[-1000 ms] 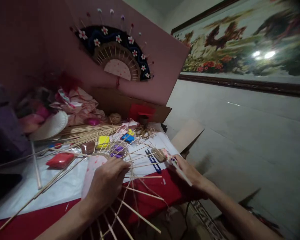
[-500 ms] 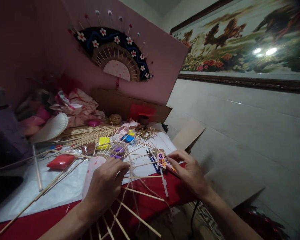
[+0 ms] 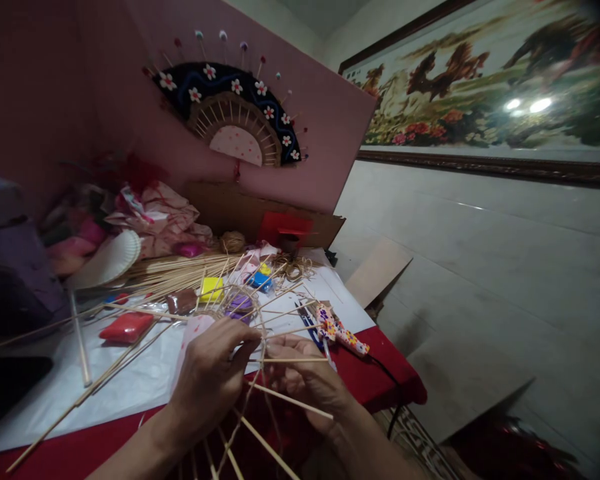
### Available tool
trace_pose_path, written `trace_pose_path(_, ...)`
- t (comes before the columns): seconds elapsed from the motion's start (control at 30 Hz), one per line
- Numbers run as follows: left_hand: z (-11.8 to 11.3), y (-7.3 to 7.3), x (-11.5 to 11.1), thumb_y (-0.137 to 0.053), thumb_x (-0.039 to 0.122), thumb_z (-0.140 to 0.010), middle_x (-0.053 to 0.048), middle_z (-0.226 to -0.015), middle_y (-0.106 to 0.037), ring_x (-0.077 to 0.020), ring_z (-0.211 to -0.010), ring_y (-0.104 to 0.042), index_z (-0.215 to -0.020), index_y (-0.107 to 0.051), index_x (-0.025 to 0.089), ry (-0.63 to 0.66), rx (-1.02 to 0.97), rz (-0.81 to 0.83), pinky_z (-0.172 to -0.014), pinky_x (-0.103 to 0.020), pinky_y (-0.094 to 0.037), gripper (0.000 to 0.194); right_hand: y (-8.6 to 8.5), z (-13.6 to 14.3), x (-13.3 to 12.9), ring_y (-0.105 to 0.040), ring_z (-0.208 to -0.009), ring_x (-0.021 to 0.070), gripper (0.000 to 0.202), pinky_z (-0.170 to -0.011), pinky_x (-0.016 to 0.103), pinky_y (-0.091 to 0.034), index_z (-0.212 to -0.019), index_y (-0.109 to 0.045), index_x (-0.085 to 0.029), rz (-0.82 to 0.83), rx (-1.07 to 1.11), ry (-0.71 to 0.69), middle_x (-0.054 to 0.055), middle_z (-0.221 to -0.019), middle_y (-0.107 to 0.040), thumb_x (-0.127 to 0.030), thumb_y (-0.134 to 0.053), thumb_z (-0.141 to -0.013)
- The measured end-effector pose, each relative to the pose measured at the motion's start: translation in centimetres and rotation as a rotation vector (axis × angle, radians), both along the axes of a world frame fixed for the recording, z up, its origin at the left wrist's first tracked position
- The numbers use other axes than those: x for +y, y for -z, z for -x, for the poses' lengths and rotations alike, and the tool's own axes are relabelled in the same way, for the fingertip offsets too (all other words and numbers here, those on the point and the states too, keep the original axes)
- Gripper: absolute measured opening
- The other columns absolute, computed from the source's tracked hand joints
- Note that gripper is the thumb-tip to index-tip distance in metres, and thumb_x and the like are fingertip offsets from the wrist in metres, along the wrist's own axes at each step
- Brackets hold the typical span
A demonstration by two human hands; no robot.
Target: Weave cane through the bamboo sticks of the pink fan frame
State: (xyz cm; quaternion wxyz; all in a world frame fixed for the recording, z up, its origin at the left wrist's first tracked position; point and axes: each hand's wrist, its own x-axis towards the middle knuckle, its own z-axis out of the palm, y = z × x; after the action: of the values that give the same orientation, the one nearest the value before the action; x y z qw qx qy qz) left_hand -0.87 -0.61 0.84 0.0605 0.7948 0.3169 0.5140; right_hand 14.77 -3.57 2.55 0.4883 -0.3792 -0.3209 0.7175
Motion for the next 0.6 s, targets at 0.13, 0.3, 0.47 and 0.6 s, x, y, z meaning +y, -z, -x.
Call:
trace_pose_path(0.13,0.07,-0.08,-0.15,-0.054,0.008,-0.083,0.000,-0.069,-0.060,-0.0128,-0.066,-0.052,-0.084,-0.059,0.018,0.015,-0.007,-0.001,-0.060,-0.027,-0.041,0.011,0.19,0.60,0.01,-0.054,-0.051,0.0063,0.021,-0.051,0.018,-0.045,-0.072,-0.063,-0.013,0.001,0.095,0.012,-0.002,-0.063,-0.061,-0.020,-0.080,-0.061)
trace_pose_path(0.3,0.00,-0.16,-0.12,-0.054,0.009,-0.082,0.000,-0.069,-0.060,-0.0129,-0.066,-0.053,-0.084,-0.059,0.018,0.017,-0.016,0.004,-0.060,-0.027,-0.041,0.011,0.49,0.92,0.21,-0.054,-0.053,0.0058,0.022,-0.048,0.015,-0.043,-0.072,-0.063,-0.012,-0.022,0.174,0.026,-0.002,-0.064,-0.060,-0.015,-0.080,-0.059)
trace_pose_path(0.47,0.04,-0.17,-0.22,-0.053,0.009,-0.083,0.000,-0.068,-0.060,-0.0138,-0.064,-0.053,-0.082,-0.059,0.018,0.008,-0.002,0.010,-0.059,-0.028,-0.041,0.011,0.75,1.06,-0.04,-0.050,-0.049,0.0048,0.023,-0.045,0.014,-0.038,-0.072,-0.063,-0.013,-0.018,0.108,0.095,-0.002,-0.063,-0.059,-0.020,-0.081,-0.060)
trace_pose_path(0.6,0.00,-0.18,-0.15,-0.053,0.008,-0.082,0.000,-0.068,-0.060,-0.0138,-0.065,-0.053,-0.082,-0.059,0.018,0.006,0.001,-0.015,-0.059,-0.028,-0.041,0.011,0.89,1.06,-0.17,-0.046,-0.047,0.0044,0.023,-0.045,0.016,-0.036,-0.071,-0.062,-0.014,-0.024,0.087,0.145,-0.003,-0.063,-0.058,-0.022,-0.081,-0.059)
